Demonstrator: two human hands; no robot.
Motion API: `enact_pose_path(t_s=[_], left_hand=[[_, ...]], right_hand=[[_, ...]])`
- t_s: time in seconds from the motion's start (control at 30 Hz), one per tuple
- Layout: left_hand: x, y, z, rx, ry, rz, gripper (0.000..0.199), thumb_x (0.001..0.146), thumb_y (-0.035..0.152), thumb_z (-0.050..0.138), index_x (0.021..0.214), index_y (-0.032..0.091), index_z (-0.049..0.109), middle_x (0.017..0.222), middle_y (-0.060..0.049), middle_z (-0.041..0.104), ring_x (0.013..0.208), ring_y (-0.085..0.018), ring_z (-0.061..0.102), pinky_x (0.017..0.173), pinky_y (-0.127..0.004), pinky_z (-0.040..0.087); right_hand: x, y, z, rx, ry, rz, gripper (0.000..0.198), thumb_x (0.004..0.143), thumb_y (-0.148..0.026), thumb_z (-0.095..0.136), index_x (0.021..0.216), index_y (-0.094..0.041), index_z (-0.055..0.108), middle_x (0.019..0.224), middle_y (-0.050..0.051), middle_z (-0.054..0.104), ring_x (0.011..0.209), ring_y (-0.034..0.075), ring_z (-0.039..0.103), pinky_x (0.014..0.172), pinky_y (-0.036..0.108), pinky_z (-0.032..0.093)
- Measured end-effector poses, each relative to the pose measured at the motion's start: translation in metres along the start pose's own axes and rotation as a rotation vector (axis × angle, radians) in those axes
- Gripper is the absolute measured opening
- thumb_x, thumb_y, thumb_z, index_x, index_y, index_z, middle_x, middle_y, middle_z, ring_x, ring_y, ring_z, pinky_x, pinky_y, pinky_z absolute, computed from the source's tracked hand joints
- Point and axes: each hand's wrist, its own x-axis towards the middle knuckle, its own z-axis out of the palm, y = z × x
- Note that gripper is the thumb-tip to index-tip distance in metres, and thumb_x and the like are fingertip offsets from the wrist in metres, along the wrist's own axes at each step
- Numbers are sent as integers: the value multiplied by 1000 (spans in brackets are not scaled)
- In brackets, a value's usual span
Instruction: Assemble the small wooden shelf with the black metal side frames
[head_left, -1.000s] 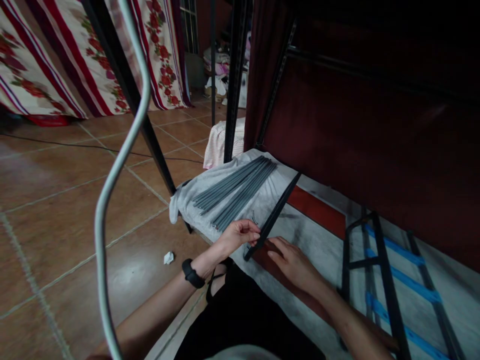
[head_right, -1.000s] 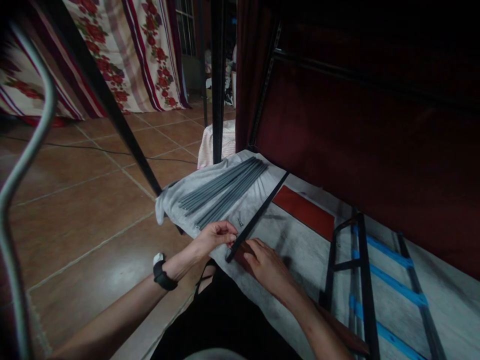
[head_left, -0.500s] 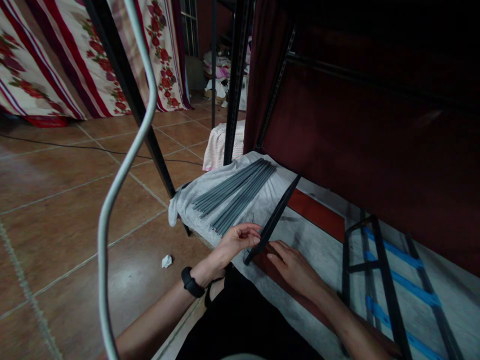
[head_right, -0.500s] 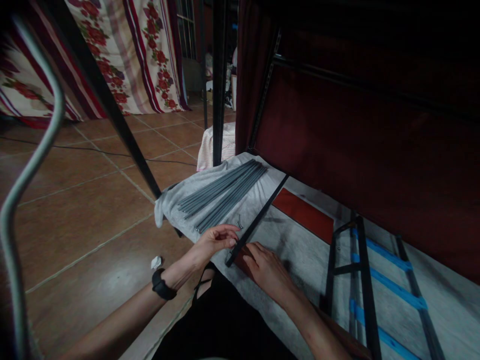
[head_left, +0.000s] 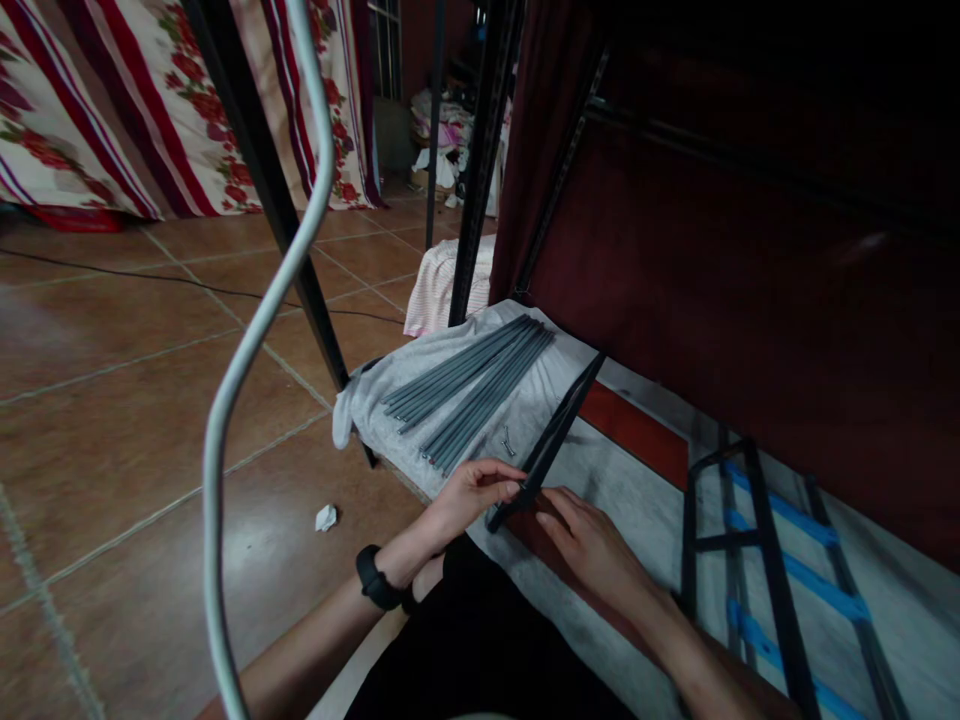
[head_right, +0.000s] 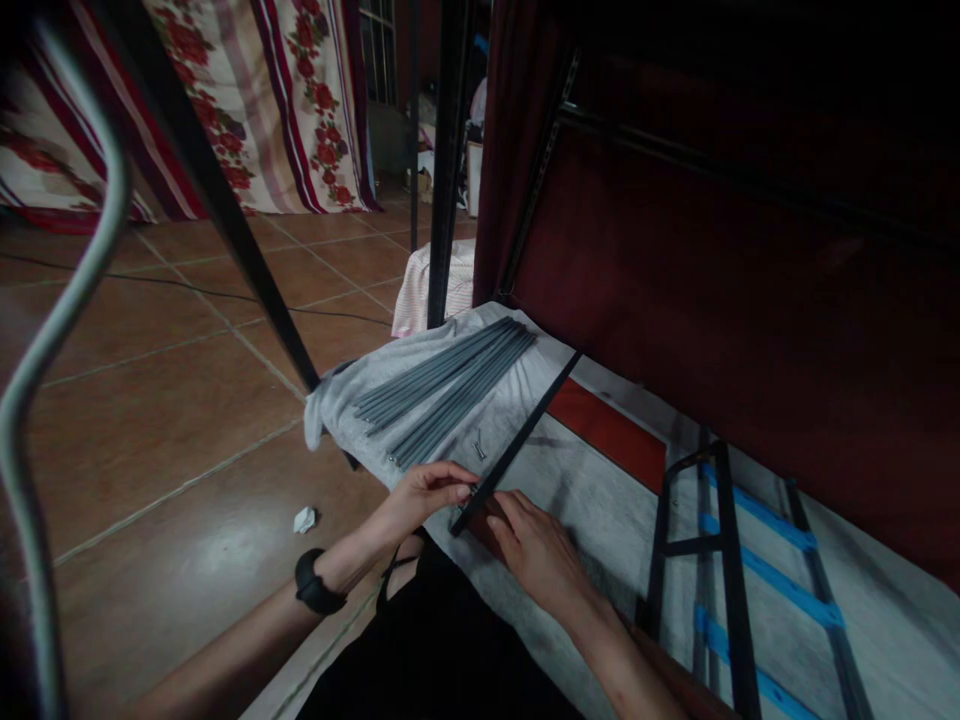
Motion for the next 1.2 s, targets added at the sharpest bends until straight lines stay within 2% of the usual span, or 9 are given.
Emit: enact_pose_path(t_s=[0.13,0.27,0.43,0.5,0.63,0.77,0.87,1.03,1.2], left_hand=[[0,-4,2,-22,42,-5,30,77,40,78,94,15,76,81,-4,71,71,-12,60,71,-25,48],[2,-3,1,57,20,102,26,78,40,77,88,16,77,86,-5,69,78,-14,61,73,-25,48],[1,-1,0,66,-15,99,28,81,40,74,98,17,75,91,-5,69,81,-14,62,76,-26,48],[1,-2,4,9,48,53,33,78,41,77,100,17,73,83,-2,67,74,-13,60,72,-25,48],[1,-4,12,-13,157,20,31,74,42,79,83,15,68,70,1,63,64,-11,55,65,-23,45],[-2,-1,9,-12,59,115,29,74,41,80,80,15,69,84,-4,68,78,-14,61,73,-25,48],[-2,3,6,-43,46,87,33,78,43,76,96,16,70,94,-6,69,81,-15,62,75,-27,49],[2,3,10,70,138,-6,35,77,49,75,77,15,68,64,1,58,60,-10,52,61,-24,44],[-2,7,11,23,86,-32,35,73,44,79,92,15,72,78,-2,67,71,-13,59,68,-24,46]], right_hand=[[0,-2,1,7,-1,7,30,100,-24,40,125,-24,56,122,6,65,112,20,63,100,37,48],[-2,-4,0,6,-17,18,31,100,-24,40,126,-25,56,120,6,66,112,20,63,100,37,48],[-3,-6,-3,5,-16,19,30,101,-27,40,126,-25,56,122,5,66,112,20,64,99,36,49],[-3,-6,-2,8,-5,17,30,101,-29,40,127,-26,56,122,5,66,112,19,64,98,36,49],[-1,-6,0,-10,23,31,28,100,-29,41,123,-26,57,119,5,67,107,20,65,97,36,50],[0,-8,0,-29,15,36,26,101,-27,39,118,-25,59,115,5,68,105,20,66,95,36,51],[-1,-9,1,-58,18,37,27,101,-28,39,119,-25,59,116,5,68,107,20,66,95,36,51],[-12,-10,3,-174,101,100,35,101,-35,41,131,-24,54,121,8,68,107,24,66,91,39,53],[-36,-8,10,-268,241,173,37,102,-34,38,132,-22,54,123,10,68,109,27,66,94,44,52]])
